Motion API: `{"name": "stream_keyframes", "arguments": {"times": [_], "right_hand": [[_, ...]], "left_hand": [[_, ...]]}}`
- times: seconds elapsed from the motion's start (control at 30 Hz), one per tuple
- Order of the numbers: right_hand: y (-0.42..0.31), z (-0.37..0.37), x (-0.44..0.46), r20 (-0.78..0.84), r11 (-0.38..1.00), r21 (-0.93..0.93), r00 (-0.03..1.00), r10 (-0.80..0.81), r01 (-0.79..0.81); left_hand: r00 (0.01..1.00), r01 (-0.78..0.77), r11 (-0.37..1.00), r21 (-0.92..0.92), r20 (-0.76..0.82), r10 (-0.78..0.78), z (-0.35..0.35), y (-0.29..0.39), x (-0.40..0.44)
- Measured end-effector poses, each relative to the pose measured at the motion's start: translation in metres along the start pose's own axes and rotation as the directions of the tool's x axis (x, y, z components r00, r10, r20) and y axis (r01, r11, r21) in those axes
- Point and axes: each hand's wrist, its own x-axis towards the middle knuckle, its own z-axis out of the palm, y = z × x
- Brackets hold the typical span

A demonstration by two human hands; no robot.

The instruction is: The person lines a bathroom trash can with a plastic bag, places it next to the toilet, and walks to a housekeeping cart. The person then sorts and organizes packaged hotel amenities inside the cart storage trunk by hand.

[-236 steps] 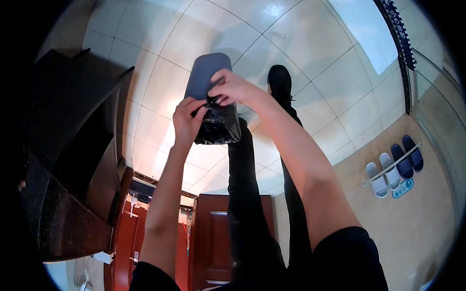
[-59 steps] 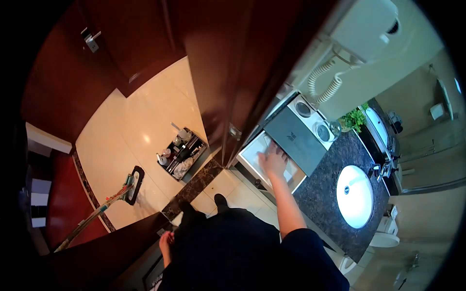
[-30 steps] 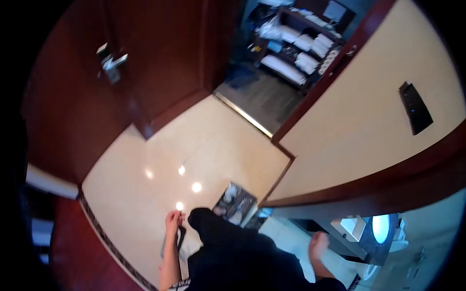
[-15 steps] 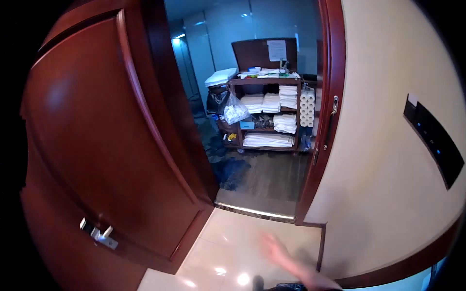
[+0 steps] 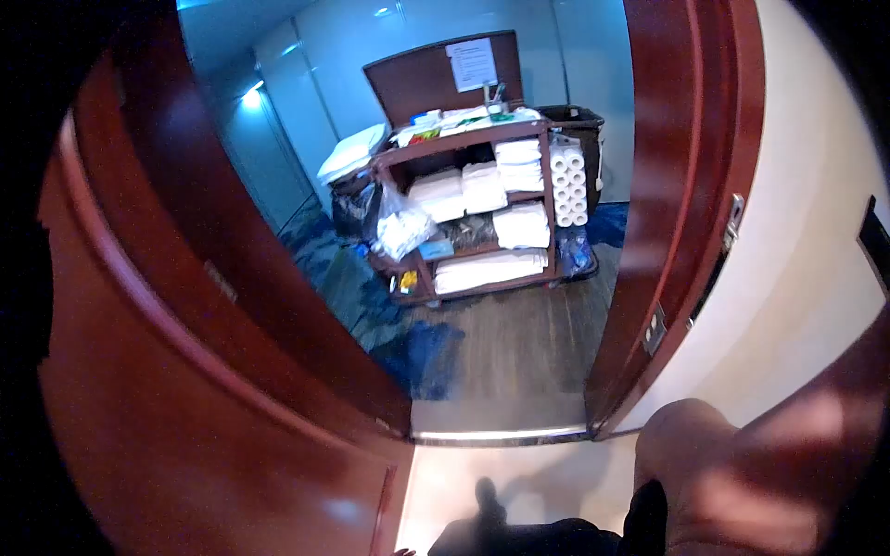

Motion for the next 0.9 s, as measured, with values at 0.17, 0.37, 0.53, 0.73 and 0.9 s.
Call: {"name": "stream_keyframes", "arguments": {"times": [0.17,0.37,0.53,0.73,0.9], "right_hand": [[0.085,0.043,-0.032,0.052,0.989,-0.115,0.995,-0.089,0.094],[0.178,0.063,-0.091,0.012,0.954,-0.233,0.982,-0.190,0.188],[0.271,0.071,-0.155,-0.025,0.933,-0.293,0.974,-0.225,0.208],[0.437,0.083,-0.216,-0.060,0.929,-0.321,0.975,-0.213,0.183],[0.605,0.137,-0.351,0.071,0.845,-0.399,0.906,0.416,-0.357]], "left_hand": [[0.943,-0.303,0.953,-0.020,0.140,0.303,0.127,0.228,0.071],[0.688,-0.510,0.859,-0.043,0.579,0.437,0.350,0.431,0.092],[0.507,-0.597,0.800,0.064,0.803,0.314,0.497,0.498,0.042],[0.556,-0.519,0.830,0.205,0.819,0.146,0.580,0.554,0.134],[0.564,-0.636,0.770,-0.042,0.656,0.501,0.589,0.616,0.174]]}}
